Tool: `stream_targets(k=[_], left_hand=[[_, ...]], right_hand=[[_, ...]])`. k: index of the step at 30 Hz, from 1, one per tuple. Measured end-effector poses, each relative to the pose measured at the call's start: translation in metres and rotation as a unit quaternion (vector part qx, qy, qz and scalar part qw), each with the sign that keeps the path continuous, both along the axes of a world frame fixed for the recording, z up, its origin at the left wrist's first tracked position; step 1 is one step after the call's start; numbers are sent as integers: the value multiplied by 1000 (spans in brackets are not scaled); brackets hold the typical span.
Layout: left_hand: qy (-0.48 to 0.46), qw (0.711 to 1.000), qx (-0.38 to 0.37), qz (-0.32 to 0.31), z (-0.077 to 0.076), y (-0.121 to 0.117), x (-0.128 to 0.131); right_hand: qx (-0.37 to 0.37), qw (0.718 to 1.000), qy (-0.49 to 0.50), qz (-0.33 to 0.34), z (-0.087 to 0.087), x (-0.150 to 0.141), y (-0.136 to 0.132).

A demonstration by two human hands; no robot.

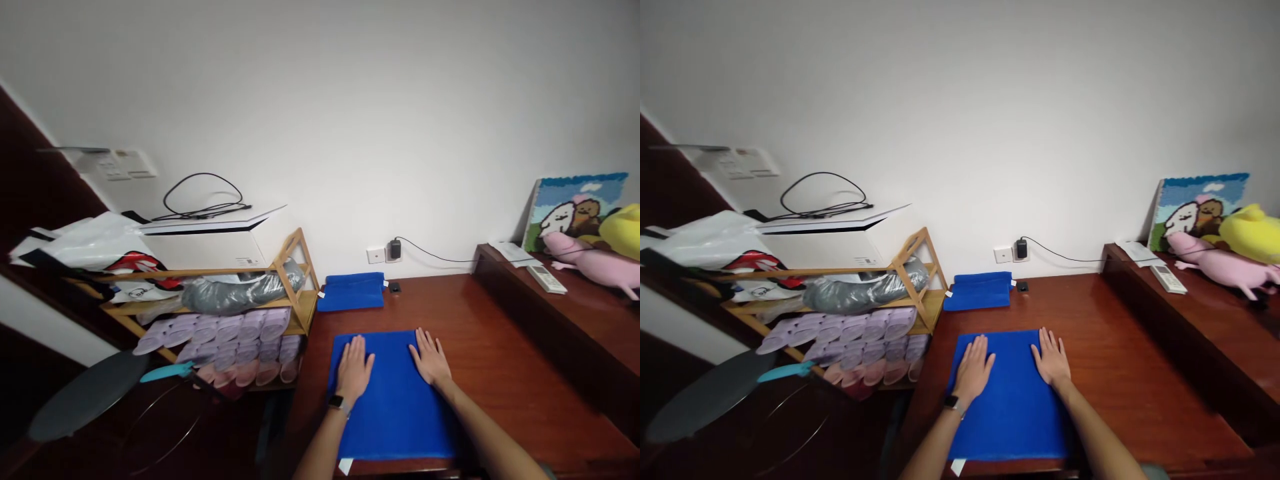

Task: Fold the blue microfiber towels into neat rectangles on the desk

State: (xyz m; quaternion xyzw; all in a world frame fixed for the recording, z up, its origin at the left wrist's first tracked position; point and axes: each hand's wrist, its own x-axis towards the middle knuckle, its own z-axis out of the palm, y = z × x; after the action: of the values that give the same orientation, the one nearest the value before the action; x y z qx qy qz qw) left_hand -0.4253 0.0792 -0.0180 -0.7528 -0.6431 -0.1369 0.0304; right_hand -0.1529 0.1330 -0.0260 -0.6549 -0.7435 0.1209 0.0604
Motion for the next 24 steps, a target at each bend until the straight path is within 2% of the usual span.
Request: stream_targets(k=[3,5,7,9,12,17,20,22,24], left_hand=[[-32,993,-45,-107,7,21,70],[-57,985,-81,-138,8,34,111],[-70,980,-110,-148,7,45,136],[-68,978,-117,-156,5,49,141],[-61,984,-96,-139,1,44,111],[-28,996,-85,13,3,29,11],[-14,994,-74,78,2,20,-43],[-11,993,-68,97,1,16,-66],[-6,993,-62,100,2,13,-77]], right_hand=[[-8,1000,-4,3,2,1,0],[-14,1000,-15,13,1,3,-1],[-14,999,-34,29,0,4,-1],[-11,998,-48,38,-1,4,-1],[-3,999,-37,23,-2,3,0],[0,1000,-4,-1,-4,1,0],[2,1000,-4,-3,-5,2,-1],[4,1000,-7,-3,-4,3,-2],[4,1000,-10,-2,-2,3,-2]])
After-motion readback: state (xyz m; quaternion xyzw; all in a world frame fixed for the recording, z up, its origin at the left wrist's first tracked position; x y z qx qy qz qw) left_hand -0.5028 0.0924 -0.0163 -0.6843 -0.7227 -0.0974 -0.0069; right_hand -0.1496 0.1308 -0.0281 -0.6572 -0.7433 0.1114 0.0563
